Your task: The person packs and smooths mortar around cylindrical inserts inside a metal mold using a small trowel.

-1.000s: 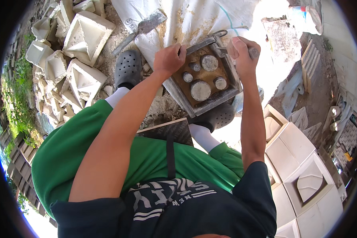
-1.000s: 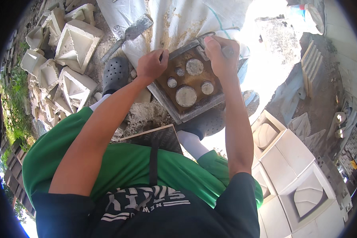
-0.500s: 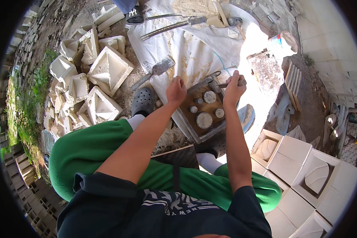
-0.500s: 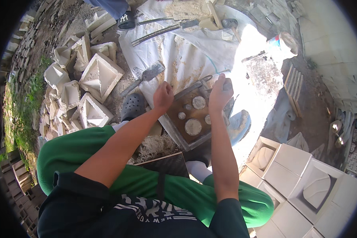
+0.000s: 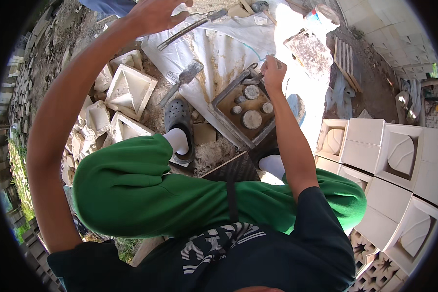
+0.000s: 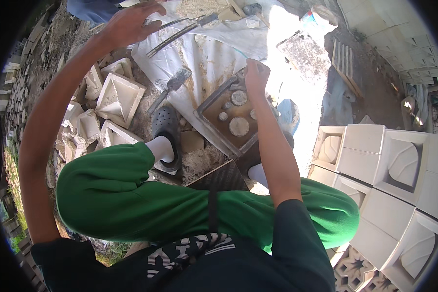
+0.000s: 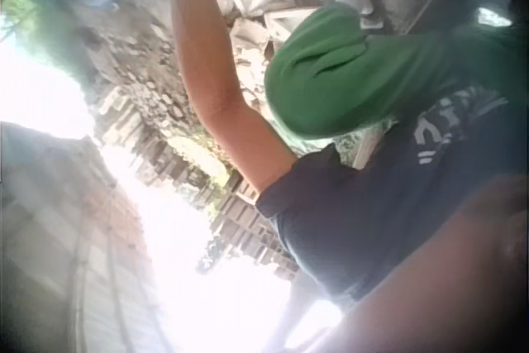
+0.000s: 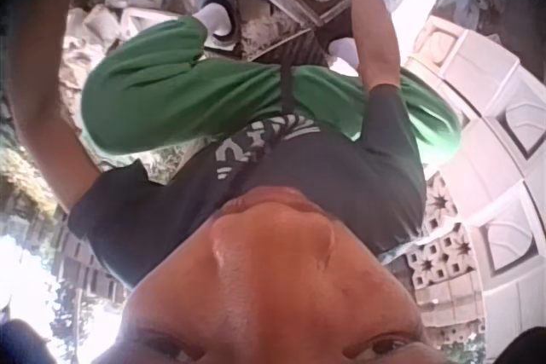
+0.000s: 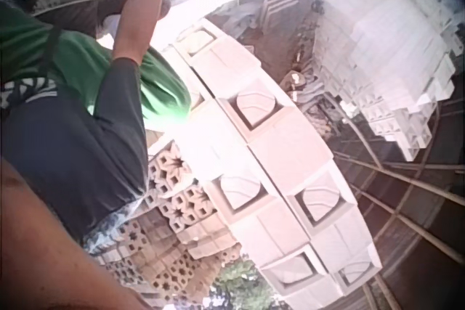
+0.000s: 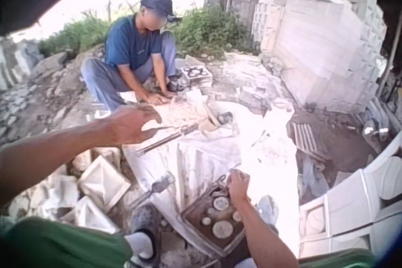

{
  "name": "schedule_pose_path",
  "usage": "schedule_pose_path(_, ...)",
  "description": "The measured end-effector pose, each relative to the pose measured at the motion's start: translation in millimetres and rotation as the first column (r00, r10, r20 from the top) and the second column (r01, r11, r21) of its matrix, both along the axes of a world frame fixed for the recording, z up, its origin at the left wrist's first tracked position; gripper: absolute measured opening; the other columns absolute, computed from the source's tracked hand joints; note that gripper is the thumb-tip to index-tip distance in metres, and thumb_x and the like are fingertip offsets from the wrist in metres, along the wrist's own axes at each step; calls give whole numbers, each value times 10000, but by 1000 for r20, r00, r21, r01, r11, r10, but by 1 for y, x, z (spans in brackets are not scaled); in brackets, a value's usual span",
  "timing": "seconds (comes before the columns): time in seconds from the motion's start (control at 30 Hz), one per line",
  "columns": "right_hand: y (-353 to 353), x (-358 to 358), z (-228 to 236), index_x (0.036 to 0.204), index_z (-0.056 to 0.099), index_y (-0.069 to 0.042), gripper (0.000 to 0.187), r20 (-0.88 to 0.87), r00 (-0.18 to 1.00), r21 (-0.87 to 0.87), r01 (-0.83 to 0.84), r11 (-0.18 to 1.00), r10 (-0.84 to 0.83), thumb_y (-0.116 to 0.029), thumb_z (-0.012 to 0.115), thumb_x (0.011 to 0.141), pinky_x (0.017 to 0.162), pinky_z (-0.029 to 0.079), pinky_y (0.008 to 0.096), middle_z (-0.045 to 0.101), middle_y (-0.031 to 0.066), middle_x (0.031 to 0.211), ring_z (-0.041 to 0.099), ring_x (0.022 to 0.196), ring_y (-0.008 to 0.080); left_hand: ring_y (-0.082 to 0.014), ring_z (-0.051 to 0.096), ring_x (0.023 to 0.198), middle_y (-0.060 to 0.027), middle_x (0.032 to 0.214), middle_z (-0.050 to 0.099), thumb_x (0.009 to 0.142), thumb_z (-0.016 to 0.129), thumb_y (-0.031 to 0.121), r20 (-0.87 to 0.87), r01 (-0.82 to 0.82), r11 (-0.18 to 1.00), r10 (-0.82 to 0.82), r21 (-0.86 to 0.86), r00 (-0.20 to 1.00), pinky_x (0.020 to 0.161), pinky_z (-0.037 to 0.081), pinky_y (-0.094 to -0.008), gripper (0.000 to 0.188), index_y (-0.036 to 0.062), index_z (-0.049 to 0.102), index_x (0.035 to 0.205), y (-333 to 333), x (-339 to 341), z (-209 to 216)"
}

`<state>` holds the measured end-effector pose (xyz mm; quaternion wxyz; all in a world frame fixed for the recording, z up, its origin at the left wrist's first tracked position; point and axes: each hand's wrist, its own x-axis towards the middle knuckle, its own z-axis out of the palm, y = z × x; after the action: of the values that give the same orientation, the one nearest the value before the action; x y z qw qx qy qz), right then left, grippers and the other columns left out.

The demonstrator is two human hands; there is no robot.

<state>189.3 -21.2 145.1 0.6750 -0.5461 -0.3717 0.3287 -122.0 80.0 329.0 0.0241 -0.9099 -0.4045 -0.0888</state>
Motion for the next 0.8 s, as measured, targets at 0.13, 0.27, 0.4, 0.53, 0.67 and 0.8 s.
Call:
schedule_pose_path(0.13, 8, 2, 3, 513, 361, -86, 430, -73, 993, 18, -96, 995, 97, -112, 559, 894, 448, 270, 283, 355, 5, 494, 336, 454, 111, -304, 652, 1036, -127, 1149, 664, 922, 644, 299, 222, -102, 990, 121, -96, 967, 883, 508, -394, 319, 79, 597, 1149, -56, -99, -23)
schedule_pose_path(0.27, 11, -3, -10, 522, 444, -54, 397, 159, 959, -43, -232, 972, 236, -117, 586, 887, 453, 259, 288, 400, -20, 499, 340, 454, 86, -251, 659, 1041, -109, 1145, 680, 930, 660, 288, 316, -398, 850, 505, -346, 803, 917, 508, -366, 332, 46, 637, 1156, -135, -158, -64)
schedule_pose_path(0.4, 0, -4, 1, 515, 433, -55, 405, 22, 978, 64, -209, 976, 208, -124, 592, 882, 429, 245, 285, 396, -11, 486, 320, 419, 92, -225, 665, 1044, -111, 1116, 688, 911, 689, 293, 300, -457, 728, 649, -511, 699, 868, 527, -366, 330, 38, 653, 1119, -190, -163, -95)
schedule_pose_path(0.53, 16, -17, 8, 500, 379, -79, 433, -16, 986, -8, -168, 986, 168, -137, 593, 872, 417, 254, 287, 374, -7, 478, 325, 409, 99, -281, 656, 1013, -114, 1109, 672, 897, 686, 301, 122, -354, 870, 414, -342, 902, 878, 513, -388, 298, 55, 647, 1061, -156, -131, -89)
schedule_pose_path(0.67, 12, -13, -22, 497, 386, -80, 434, 177, 972, -38, -154, 987, 158, -135, 605, 868, 419, 241, 286, 362, -12, 484, 317, 416, 101, -296, 645, 1016, -114, 1103, 666, 900, 666, 341, 184, -197, 939, 254, -281, 949, 881, 509, -389, 324, 68, 644, 1073, -103, -82, -107)
schedule_pose_path(0.8, -12, -16, 28, 487, 358, -82, 454, -27, 968, 134, -243, 961, 249, -90, 547, 900, 418, 224, 283, 338, -4, 480, 288, 417, 97, -305, 639, 1015, -109, 1137, 656, 910, 635, 386, 171, -153, 962, 194, -227, 966, 886, 505, -399, 338, 93, 648, 1078, -90, -47, -119)
